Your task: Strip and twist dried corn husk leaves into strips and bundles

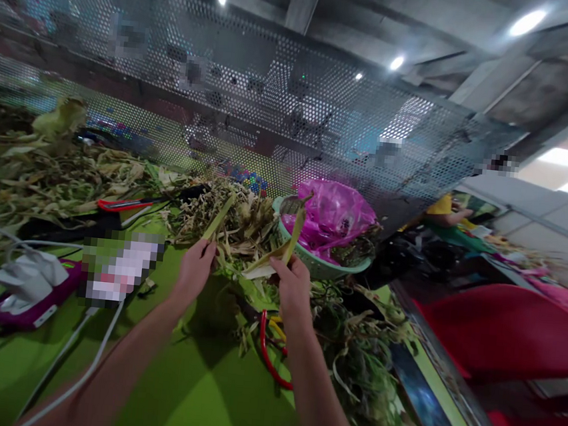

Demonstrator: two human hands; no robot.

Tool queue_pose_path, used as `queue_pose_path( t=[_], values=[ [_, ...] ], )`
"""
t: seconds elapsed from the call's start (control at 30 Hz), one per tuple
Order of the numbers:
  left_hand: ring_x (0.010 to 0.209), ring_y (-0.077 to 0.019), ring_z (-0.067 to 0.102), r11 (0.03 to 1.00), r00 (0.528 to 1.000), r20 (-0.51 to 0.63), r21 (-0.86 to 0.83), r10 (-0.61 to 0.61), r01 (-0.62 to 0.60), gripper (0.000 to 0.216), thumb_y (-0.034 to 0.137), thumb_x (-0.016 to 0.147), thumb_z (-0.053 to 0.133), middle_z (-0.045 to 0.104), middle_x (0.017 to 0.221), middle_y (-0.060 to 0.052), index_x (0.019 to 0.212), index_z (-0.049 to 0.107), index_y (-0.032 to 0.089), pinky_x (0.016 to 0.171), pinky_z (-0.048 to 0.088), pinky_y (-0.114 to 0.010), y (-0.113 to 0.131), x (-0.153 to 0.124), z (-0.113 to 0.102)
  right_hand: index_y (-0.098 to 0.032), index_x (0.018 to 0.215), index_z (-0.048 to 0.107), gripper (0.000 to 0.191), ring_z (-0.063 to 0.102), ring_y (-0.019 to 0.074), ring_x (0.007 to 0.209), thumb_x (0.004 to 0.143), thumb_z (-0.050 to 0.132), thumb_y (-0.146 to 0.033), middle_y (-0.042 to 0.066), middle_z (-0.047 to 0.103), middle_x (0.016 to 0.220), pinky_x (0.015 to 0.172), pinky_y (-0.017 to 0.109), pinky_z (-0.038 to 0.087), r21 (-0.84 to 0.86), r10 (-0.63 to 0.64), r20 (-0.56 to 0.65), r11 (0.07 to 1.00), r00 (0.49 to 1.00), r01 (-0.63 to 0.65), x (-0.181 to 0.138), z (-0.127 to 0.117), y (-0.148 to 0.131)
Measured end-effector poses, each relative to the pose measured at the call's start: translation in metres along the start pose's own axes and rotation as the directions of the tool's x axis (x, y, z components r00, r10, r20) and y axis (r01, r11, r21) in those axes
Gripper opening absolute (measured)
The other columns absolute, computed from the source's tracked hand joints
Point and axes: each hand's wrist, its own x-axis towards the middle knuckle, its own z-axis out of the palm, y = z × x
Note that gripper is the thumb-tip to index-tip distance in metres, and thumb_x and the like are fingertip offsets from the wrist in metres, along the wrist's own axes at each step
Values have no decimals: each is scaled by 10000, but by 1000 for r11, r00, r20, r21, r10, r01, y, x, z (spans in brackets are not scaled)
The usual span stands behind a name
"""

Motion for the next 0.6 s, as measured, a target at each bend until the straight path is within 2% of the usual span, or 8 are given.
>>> queue_pose_path(
  t=[0.07,0.13,0.2,0.27,0.3,0.37,0.47,0.6],
  values=[
    [616,-150,510,998,999,4,46,46,-46,221,313,915,456,564,640,7,778,583,194,604,330,-259,0,0,-1,-168,709,645,210,483,122,513,591,715,-327,-20,590,594,473,239,369,-35,13,27,999,1000,-12,-1,-1,-2],
    [692,-167,557,994,993,60,49,98,-101,162,243,879,506,626,738,-18,953,641,193,669,372,-268,-2,0,1,-172,693,642,202,478,127,508,595,706,-336,-23,579,575,474,246,363,-102,42,92,994,995,-33,-3,1,-4],
    [768,-189,591,986,982,111,54,152,-158,386,179,822,566,660,855,-43,1206,598,208,735,408,-288,-5,-1,4,-176,682,637,198,465,130,498,596,695,-345,-28,565,559,471,252,356,-164,67,149,986,987,-42,-6,5,-3],
    [863,-213,608,974,971,132,80,199,-211,583,152,777,615,659,994,-72,1345,514,236,795,431,-314,-5,-2,6,-181,693,635,201,452,131,487,603,678,-356,-32,556,550,468,256,351,-216,80,182,976,980,-39,-8,9,-1],
    [917,-222,608,969,966,136,81,220,-232,585,152,773,622,648,1060,-85,1342,522,247,824,438,-324,-4,-3,7,-183,703,636,203,448,132,484,610,667,-361,-32,554,546,468,256,348,-246,84,197,969,977,-33,-9,11,0],
    [1000,-227,599,961,951,153,30,267,-275,408,175,812,591,636,1117,-93,1214,617,240,886,438,-336,-1,-5,8,-187,727,643,200,447,134,485,632,641,-363,-34,549,543,475,253,344,-309,75,228,951,971,-1,-9,13,4],
    [1010,-211,596,941,913,236,-154,332,-303,191,238,881,528,664,1051,-86,1000,671,200,927,433,-332,5,-7,10,-193,750,662,177,477,144,523,657,604,-332,-27,569,564,499,246,357,-387,26,273,918,962,85,-9,14,8],
    [835,-176,595,937,904,345,-320,252,-139,172,282,790,660,661,882,-48,910,614,167,783,461,-291,6,-8,16,-185,708,674,140,500,150,568,649,593,-282,-14,599,607,513,244,361,-455,-5,351,873,936,175,-12,17,8]
  ],
)
